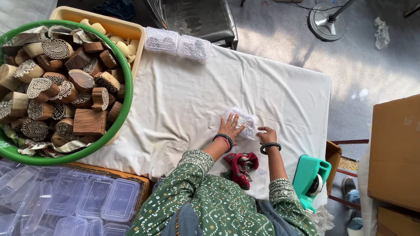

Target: The person wraps a wooden stamp in bubble wrap and secures it with tape. They then wipe another wooden stamp with a cloth and place it into a small plastic container.

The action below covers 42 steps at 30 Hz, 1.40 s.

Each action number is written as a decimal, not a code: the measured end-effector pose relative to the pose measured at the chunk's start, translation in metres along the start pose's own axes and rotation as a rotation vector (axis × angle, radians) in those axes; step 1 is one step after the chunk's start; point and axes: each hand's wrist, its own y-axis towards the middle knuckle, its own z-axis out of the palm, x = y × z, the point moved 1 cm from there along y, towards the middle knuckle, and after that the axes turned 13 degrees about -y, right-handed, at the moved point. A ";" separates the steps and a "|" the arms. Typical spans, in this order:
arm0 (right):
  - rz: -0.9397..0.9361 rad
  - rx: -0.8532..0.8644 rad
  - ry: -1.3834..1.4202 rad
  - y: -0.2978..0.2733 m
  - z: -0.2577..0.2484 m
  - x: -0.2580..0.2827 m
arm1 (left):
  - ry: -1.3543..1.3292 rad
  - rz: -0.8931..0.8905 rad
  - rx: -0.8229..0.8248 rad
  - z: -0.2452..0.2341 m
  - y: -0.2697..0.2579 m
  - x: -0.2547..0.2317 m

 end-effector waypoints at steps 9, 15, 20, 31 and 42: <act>0.345 0.034 0.720 0.036 0.010 -0.025 | 0.003 0.006 0.019 -0.009 -0.004 -0.001; 0.287 0.204 1.144 0.043 0.018 -0.041 | 0.002 0.002 -0.011 -0.002 -0.002 0.000; 0.137 0.108 0.862 -0.052 0.011 0.024 | -0.003 0.003 -0.009 -0.002 -0.001 0.000; -0.159 -0.360 0.600 -0.047 0.059 -0.013 | -0.001 0.004 -0.003 -0.004 -0.003 -0.001; 0.150 -0.465 0.624 0.000 0.035 0.008 | -0.020 0.002 -0.010 -0.006 -0.005 -0.001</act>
